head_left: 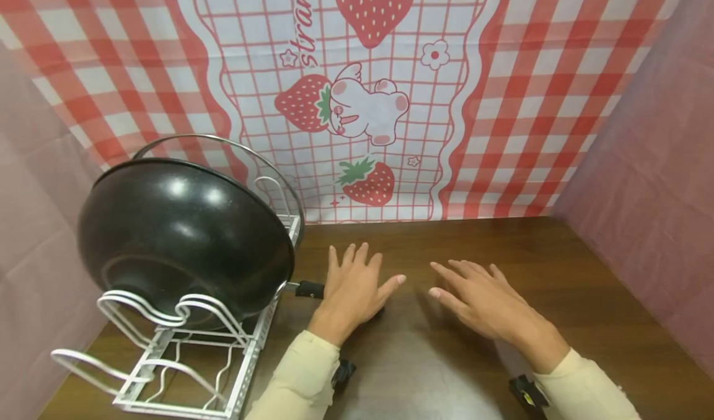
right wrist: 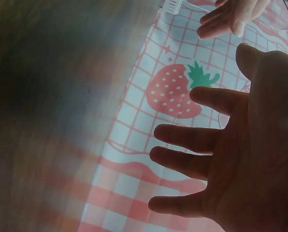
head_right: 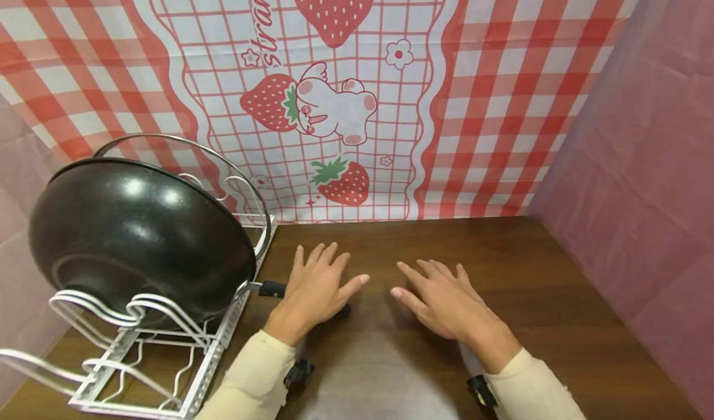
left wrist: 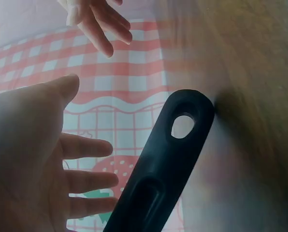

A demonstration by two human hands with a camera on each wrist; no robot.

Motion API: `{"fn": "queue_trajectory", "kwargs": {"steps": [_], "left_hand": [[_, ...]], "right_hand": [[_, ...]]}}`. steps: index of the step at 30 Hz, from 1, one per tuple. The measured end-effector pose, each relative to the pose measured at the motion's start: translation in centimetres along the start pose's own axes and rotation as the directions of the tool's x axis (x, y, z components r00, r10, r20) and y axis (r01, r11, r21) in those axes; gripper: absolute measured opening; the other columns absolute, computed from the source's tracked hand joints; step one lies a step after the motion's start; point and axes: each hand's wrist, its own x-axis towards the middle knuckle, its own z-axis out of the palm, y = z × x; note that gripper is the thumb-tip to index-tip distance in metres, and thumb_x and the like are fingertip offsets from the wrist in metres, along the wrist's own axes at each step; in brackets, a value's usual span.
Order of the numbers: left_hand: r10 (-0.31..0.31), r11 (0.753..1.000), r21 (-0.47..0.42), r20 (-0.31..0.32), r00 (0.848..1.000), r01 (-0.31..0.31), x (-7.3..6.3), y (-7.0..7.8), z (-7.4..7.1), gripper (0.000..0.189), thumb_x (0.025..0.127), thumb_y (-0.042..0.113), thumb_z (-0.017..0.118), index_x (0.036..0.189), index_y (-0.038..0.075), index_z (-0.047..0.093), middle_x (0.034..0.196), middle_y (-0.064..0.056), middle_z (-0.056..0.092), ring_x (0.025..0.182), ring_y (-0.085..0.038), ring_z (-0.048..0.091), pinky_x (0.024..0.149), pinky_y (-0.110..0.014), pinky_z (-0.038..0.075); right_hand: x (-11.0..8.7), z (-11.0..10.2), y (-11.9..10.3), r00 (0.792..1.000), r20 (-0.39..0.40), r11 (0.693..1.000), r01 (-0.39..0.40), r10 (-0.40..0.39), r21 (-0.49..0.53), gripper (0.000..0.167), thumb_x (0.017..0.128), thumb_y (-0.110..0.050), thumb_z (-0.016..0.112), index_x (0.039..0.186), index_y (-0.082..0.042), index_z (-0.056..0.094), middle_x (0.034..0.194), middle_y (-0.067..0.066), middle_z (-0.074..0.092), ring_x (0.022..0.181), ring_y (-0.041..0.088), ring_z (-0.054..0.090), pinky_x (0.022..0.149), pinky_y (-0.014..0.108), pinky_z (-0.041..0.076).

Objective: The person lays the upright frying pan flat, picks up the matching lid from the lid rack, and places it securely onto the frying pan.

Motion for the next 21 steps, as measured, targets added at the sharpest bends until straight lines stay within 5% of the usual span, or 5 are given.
{"fn": "queue_trajectory", "kwargs": {"steps": [21], "left_hand": [[0.072, 0.997, -0.028, -0.126, 0.989, -0.076, -1.4, -0.1, 0.8, 0.052, 0.102, 0.055, 0.045, 0.125, 0.015, 0.068, 0.127, -0.006, 0.066, 0.123, -0.026, 0.057, 0.114, -0.055, 0.029]], "right_hand": [[0.2, 1.1, -0.9, 0.999, -0.005, 0.999, 0.05, -0.05, 0.015, 0.069, 0.101, -0.063, 0.037, 0.14, -0.011, 0.059, 0.132, 0.013, 0.063, 0.126, 0.035, 0.055, 0.105, 0.071, 0.029]]}}
